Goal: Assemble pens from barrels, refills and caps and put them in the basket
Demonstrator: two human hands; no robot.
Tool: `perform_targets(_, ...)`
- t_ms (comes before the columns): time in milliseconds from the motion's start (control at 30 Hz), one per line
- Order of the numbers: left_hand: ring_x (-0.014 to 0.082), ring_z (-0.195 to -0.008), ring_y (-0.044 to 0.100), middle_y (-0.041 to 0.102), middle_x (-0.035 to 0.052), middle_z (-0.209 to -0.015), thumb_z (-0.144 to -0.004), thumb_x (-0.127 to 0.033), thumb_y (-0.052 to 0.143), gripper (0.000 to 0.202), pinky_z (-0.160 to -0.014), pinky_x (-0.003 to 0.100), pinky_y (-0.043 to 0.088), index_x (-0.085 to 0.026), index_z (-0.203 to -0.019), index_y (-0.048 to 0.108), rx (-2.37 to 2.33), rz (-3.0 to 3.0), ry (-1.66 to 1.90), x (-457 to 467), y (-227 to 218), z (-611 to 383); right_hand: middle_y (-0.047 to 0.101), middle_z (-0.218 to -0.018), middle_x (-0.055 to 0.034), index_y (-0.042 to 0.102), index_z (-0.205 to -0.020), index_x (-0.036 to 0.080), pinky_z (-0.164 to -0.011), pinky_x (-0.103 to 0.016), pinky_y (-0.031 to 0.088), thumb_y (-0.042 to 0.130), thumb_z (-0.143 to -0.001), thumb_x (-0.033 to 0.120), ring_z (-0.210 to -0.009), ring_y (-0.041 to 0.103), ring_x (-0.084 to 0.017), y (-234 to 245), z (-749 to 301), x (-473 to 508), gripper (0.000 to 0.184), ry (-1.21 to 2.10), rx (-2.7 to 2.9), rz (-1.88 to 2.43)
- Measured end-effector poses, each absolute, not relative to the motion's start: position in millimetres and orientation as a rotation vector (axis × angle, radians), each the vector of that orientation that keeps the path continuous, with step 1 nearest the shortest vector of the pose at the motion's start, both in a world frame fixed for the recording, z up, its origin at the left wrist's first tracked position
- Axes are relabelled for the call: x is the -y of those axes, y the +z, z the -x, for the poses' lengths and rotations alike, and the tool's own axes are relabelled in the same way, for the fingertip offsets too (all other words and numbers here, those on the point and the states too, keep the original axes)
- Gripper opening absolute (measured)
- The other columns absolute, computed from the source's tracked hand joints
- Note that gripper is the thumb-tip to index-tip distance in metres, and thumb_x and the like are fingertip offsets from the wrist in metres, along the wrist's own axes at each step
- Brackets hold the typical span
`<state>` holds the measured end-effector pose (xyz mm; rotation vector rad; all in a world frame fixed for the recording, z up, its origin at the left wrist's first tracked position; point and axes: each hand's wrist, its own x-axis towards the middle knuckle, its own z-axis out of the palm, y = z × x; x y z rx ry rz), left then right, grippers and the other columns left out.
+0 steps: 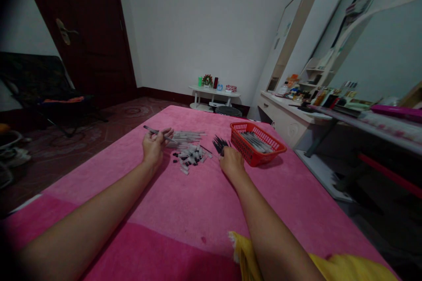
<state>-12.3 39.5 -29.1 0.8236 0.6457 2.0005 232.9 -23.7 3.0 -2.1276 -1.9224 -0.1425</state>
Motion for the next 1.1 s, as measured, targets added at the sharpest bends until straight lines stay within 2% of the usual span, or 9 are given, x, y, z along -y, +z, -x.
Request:
perform_targets(67,0.0207,-0.087,0.071,0.07,0.0105,-0.102,-0.08,-0.029,0.065,0.03,-0.072,0.033,0.058,-0.02,-0.088,0.039,-0.628,-0.812,1.953,-36,-27,9,0.071,-0.087,-0.0131,0.067,-0.093,0.016,-0.067,-0.03,0.043,0.06,-0.078,0.027,-0.082,0.066,-0.025,4,-229,22,0.019,-0.118,1.84,2.021)
perform_targets(167,0.0221,-0.089,0.071,0.068,0.0121,-0.11,-0.079,-0.031,0.067,0.03,-0.066,0.031,0.058,-0.02,-0.087,0.04,-0.571,-0.804,1.848,-27,-21,2,0.07,-0.079,-0.0068,0.067,-0.089,0.016,-0.063,-0.026,0.042,0.061,-0.076,0.023,-0.072,0.064,-0.019,4,-218,20,0.016,0.075,1.802,1.706)
perform_targets(300,0.0237,-0.088,0.07,0.069,0.011,-0.105,-0.075,-0.031,0.072,0.032,-0.062,0.029,0.058,-0.018,-0.087,0.046,-0.513,-0.804,1.712,-16,-15,-9,0.068,-0.075,-0.0018,0.068,-0.085,0.016,-0.06,-0.023,0.042,0.06,-0.071,0.017,-0.066,0.06,-0.014,3,-202,22,0.016,0.309,1.804,1.392)
perform_targets(467,0.0218,-0.09,0.07,0.071,0.0086,-0.098,-0.071,-0.029,0.076,0.033,-0.069,0.028,0.057,-0.016,-0.089,0.051,-0.512,-0.792,1.644,-11,-14,-17,0.069,-0.074,-0.0027,0.07,-0.084,0.016,-0.061,-0.024,0.042,0.061,-0.07,0.017,-0.065,0.059,-0.015,3,-191,29,0.017,0.294,1.831,1.369)
perform_targets(633,0.0191,-0.078,0.071,0.072,0.0061,-0.087,-0.068,-0.029,0.078,0.036,-0.068,0.029,0.057,-0.016,-0.087,0.05,-0.541,-0.777,1.597,-6,-12,-21,0.07,-0.079,-0.0039,0.069,-0.084,0.017,-0.064,-0.024,0.043,0.06,-0.073,0.021,-0.07,0.061,-0.016,4,-189,32,0.015,0.253,1.853,1.364)
perform_targets(833,0.02,-0.079,0.071,0.072,0.0058,-0.087,-0.067,-0.03,0.079,0.039,-0.066,0.029,0.058,-0.017,-0.089,0.049,-0.537,-0.816,1.559,-3,-15,-23,0.071,-0.087,-0.004,0.069,-0.091,0.017,-0.069,-0.025,0.045,0.059,-0.072,0.018,-0.073,0.06,-0.016,7,-189,33,0.021,0.271,1.833,1.295)
perform_targets(1100,0.0198,-0.079,0.071,0.072,0.0054,-0.085,-0.065,-0.031,0.08,0.04,-0.068,0.029,0.058,-0.016,-0.088,0.051,-0.528,-0.827,1.552,-2,-14,-24,0.069,-0.084,-0.0044,0.069,-0.085,0.017,-0.07,-0.026,0.044,0.058,-0.073,0.017,-0.074,0.06,-0.016,5,-190,33,0.016,0.234,1.872,1.275)
